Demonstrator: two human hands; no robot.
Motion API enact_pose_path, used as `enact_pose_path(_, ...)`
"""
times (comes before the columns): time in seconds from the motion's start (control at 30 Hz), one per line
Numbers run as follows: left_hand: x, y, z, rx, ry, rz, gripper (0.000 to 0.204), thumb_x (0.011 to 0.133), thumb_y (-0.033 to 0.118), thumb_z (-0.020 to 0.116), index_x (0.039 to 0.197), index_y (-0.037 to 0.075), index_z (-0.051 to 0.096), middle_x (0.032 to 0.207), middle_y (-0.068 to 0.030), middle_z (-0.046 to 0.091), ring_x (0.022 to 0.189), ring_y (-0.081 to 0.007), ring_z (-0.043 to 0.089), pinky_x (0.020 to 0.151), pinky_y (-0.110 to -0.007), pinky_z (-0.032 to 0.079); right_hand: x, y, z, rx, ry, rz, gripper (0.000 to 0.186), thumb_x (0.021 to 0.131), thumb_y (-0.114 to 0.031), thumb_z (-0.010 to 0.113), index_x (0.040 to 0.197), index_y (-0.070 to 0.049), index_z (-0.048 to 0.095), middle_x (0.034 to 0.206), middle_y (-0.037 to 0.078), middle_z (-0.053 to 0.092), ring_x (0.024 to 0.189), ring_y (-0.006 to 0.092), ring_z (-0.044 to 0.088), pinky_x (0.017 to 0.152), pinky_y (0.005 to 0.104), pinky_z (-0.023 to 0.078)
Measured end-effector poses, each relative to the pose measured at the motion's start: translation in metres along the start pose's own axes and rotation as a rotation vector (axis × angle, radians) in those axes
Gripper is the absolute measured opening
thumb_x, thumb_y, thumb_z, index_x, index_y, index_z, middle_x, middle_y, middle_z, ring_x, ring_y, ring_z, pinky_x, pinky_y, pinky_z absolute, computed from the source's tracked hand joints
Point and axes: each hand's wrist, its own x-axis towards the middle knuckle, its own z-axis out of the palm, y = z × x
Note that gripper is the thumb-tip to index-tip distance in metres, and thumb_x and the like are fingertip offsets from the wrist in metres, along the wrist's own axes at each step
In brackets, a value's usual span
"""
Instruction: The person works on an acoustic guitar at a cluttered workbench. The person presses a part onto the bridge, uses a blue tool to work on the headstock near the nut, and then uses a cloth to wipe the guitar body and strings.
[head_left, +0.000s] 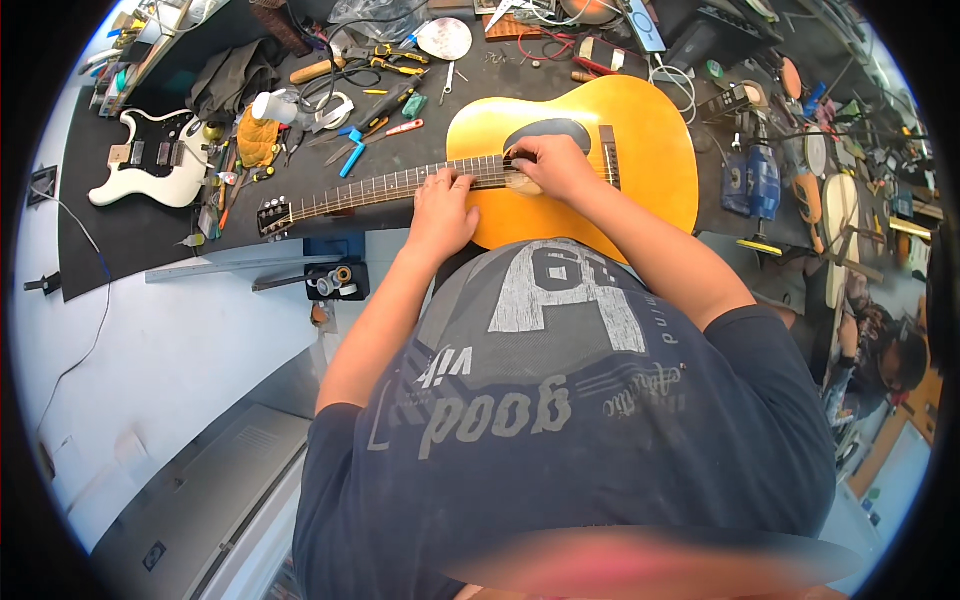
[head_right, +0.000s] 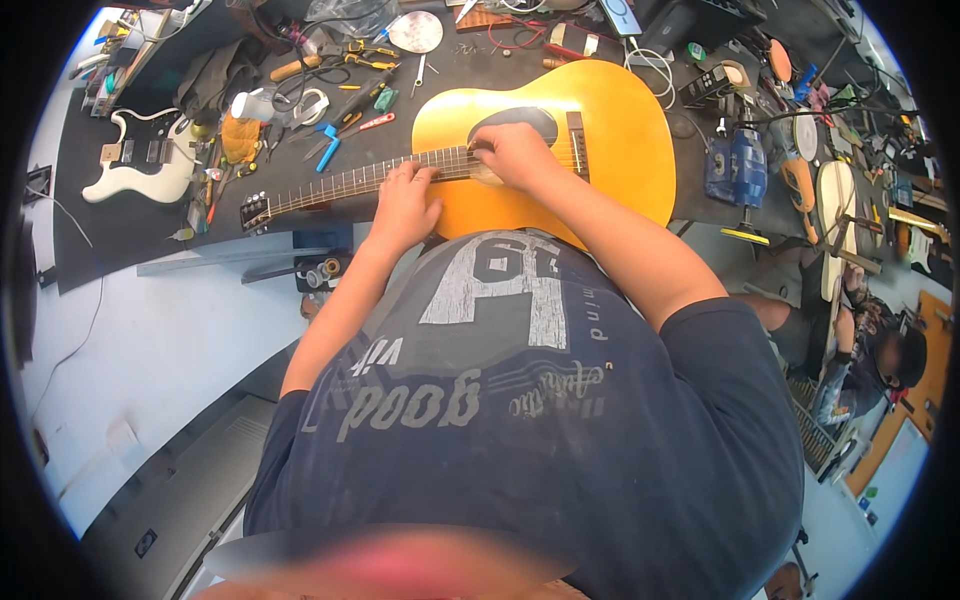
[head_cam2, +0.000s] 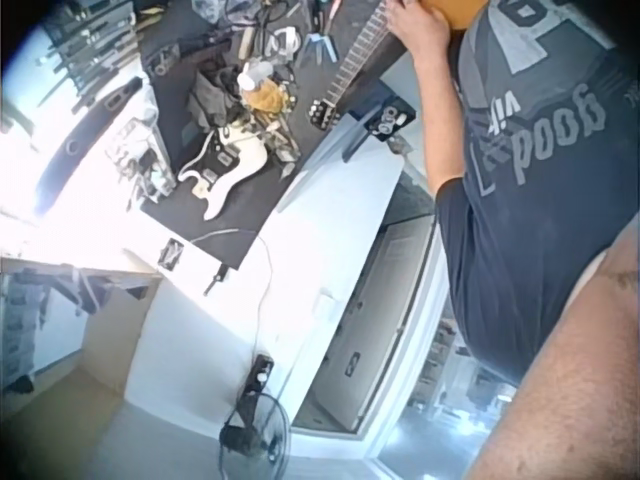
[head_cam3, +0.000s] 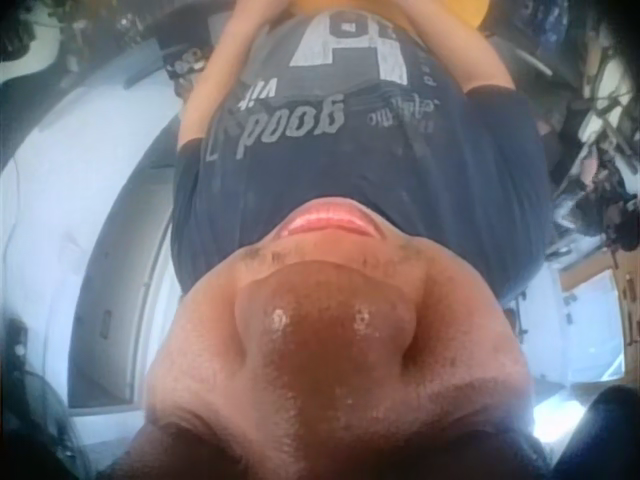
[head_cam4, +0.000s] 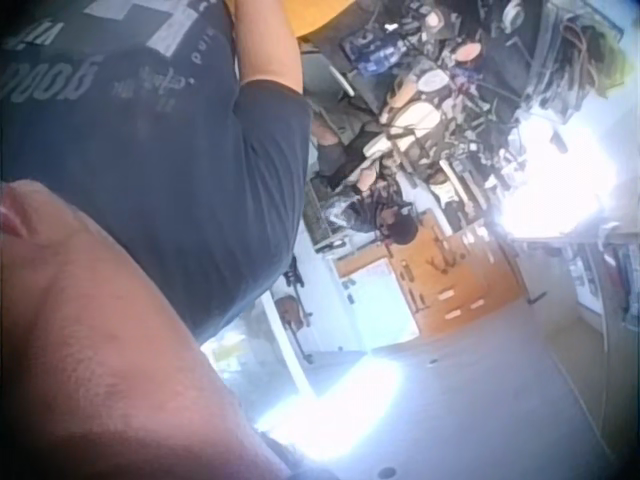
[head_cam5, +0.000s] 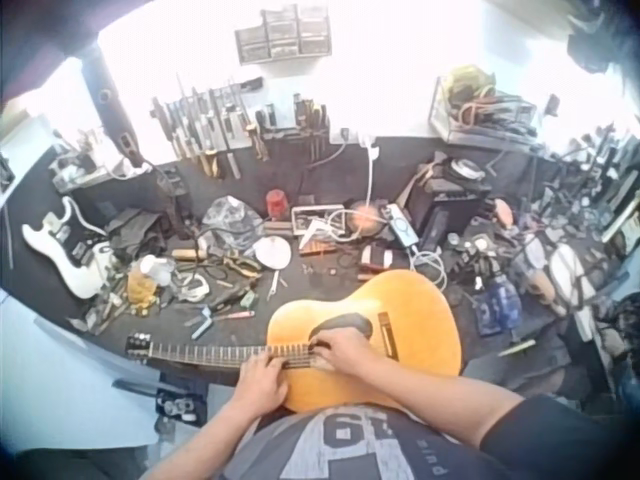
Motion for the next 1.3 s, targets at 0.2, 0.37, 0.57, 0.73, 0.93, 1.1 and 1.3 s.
enact_pose_path(0.2,0.000,0.002,0.000,-0.009,0.005,-0.029,0.048,0.084,0.017,0.075,0.129,0.006,0.065,0.131,-0.0171,0.056,0.125,-0.0388,0.054,0.106,-0.051,0.043,0.013,-0.002,0.006,0.005,-0.002,0.129,0.019,0.087,-0.016,0.074,0.102,-0.006,0.077,0.096,0.019,0.076,0.093,0.0381,0.073,0.085,0.0467,0.057)
enact_pose_path(0.37,-0.001,0.000,0.005,-0.019,0.049,-0.028,0.048,0.083,0.018,0.075,0.128,0.005,0.066,0.131,-0.0172,0.057,0.125,-0.0390,0.053,0.106,-0.051,0.043,0.025,0.000,0.010,-0.028,-0.035,0.143,0.019,0.085,-0.014,0.075,0.101,-0.004,0.075,0.094,0.020,0.075,0.092,0.0391,0.073,0.086,0.0476,0.056)
enact_pose_path(0.57,0.002,-0.001,0.005,-0.043,0.027,-0.038,0.047,0.084,0.020,0.075,0.127,0.005,0.067,0.129,-0.0176,0.058,0.125,-0.0387,0.053,0.107,-0.051,0.043,0.023,-0.006,0.013,-0.038,-0.002,0.128,0.014,0.085,-0.009,0.076,0.097,-0.003,0.073,0.090,0.018,0.075,0.085,0.0341,0.073,0.079,0.0436,0.057)
enact_pose_path(0.73,0.025,0.007,-0.009,0.127,0.193,0.092,0.059,0.088,0.031,0.078,0.141,0.010,0.061,0.149,-0.0217,0.052,0.139,-0.0404,0.049,0.111,-0.058,0.041,0.019,-0.012,0.010,-0.090,-0.046,0.047,0.016,0.085,-0.010,0.075,0.099,-0.003,0.072,0.095,0.022,0.073,0.095,0.0411,0.070,0.083,0.0493,0.054)
enact_pose_path(0.93,0.029,-0.019,0.031,0.274,0.036,0.152,0.064,0.097,0.042,0.068,0.153,0.017,0.052,0.165,-0.0172,0.040,0.155,-0.0384,0.034,0.122,-0.064,0.028,0.009,-0.010,0.015,-0.011,-0.009,0.027,0.013,0.085,-0.010,0.073,0.096,-0.003,0.073,0.095,0.020,0.072,0.094,0.0404,0.069,0.084,0.0480,0.054)
enact_pose_path(1.1,0.028,-0.021,0.039,0.289,0.073,0.150,0.063,0.100,0.046,0.062,0.157,0.021,0.050,0.167,-0.0139,0.037,0.156,-0.0366,0.033,0.124,-0.063,0.024,0.005,0.003,0.023,-0.034,0.099,-0.095,0.012,0.084,-0.008,0.074,0.096,-0.004,0.073,0.093,0.017,0.071,0.090,0.0377,0.069,0.080,0.0443,0.054)
enact_pose_path(1.3,0.026,-0.022,0.041,0.290,0.088,0.139,0.062,0.101,0.046,0.060,0.157,0.021,0.050,0.167,-0.0133,0.038,0.156,-0.0351,0.033,0.124,-0.063,0.023,0.001,0.004,0.028,-0.069,0.142,-0.161,0.012,0.084,-0.004,0.075,0.097,-0.004,0.073,0.091,0.014,0.071,0.085,0.0343,0.070,0.076,0.0405,0.055)
